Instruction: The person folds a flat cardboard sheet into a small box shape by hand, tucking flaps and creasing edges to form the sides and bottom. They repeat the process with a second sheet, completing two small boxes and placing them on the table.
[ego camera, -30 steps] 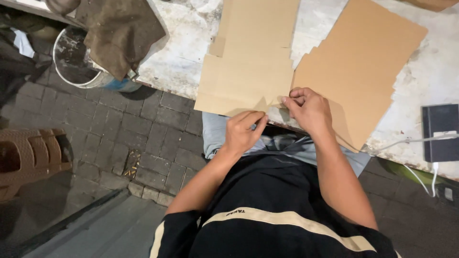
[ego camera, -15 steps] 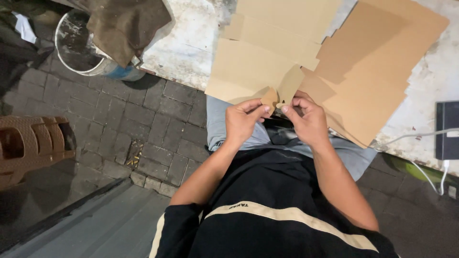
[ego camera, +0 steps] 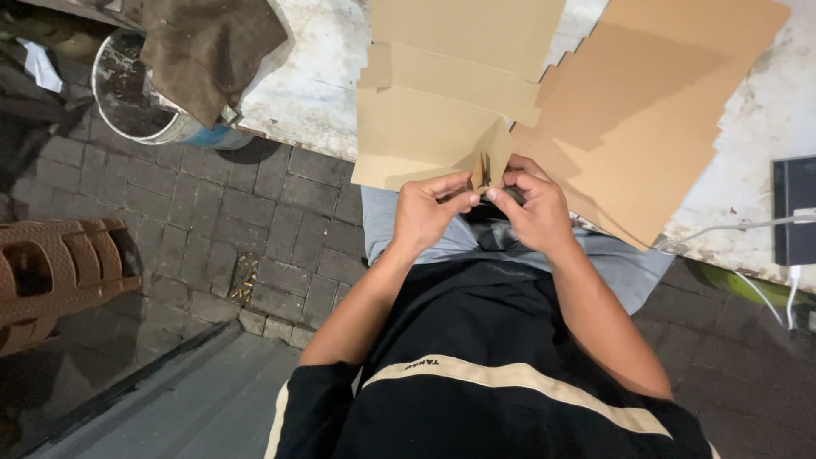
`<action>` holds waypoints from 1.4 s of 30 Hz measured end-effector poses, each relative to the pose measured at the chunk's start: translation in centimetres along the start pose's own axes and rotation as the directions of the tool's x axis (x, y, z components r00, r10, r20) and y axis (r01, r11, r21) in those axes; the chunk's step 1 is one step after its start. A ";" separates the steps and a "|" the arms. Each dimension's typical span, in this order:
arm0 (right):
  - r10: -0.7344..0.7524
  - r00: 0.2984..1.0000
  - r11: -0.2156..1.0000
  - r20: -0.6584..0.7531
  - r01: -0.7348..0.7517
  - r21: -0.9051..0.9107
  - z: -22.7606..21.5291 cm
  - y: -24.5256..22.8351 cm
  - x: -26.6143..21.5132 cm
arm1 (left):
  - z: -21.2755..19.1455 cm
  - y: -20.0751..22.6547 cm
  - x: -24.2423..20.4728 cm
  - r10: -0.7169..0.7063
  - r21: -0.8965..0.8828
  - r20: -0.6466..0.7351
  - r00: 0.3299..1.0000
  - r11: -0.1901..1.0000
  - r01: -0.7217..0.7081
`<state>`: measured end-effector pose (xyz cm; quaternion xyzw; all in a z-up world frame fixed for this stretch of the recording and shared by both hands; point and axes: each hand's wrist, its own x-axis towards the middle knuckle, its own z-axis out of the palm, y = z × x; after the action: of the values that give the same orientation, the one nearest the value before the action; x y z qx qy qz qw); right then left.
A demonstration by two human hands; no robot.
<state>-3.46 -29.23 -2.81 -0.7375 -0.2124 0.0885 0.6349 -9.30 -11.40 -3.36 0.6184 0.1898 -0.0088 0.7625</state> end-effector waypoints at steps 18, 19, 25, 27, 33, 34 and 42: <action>0.009 1.000 1.000 0.025 -0.009 -0.002 -0.8 0.8 0.4 | 1.0 1.6 0.2 -0.039 0.011 0.033 0.999 0.999 0.039; 0.011 1.000 1.000 0.027 -0.011 -0.001 -0.8 0.7 0.1 | 1.1 2.0 0.0 -0.041 0.011 0.031 0.999 0.999 0.040; 0.106 0.994 0.982 -0.031 -0.100 0.157 -0.7 0.0 0.1 | 1.7 3.5 0.4 -0.069 0.094 0.121 0.990 0.994 0.057; 0.143 0.988 0.975 -0.050 -0.132 0.177 -0.6 -0.3 0.1 | 1.7 3.9 0.4 -0.100 0.099 0.119 0.988 0.991 0.088; 0.125 0.991 0.968 -0.057 -0.109 0.225 -0.8 -0.2 0.2 | 2.5 4.1 0.7 -0.080 0.140 0.075 0.994 0.988 0.069; 0.122 0.991 0.969 -0.059 -0.106 0.224 -0.9 -0.2 0.2 | 2.6 4.1 0.8 -0.078 0.140 0.077 0.994 0.988 0.066; 0.051 0.991 0.978 -0.122 -0.024 0.208 -0.8 -0.4 -0.1 | 2.7 2.6 0.9 0.006 0.332 0.109 0.994 0.942 -0.042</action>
<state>-3.26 -29.96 -2.29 -0.6758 -0.1472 0.0749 0.7183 -7.09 -13.19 -0.75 0.7395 0.1371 -0.0646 0.6559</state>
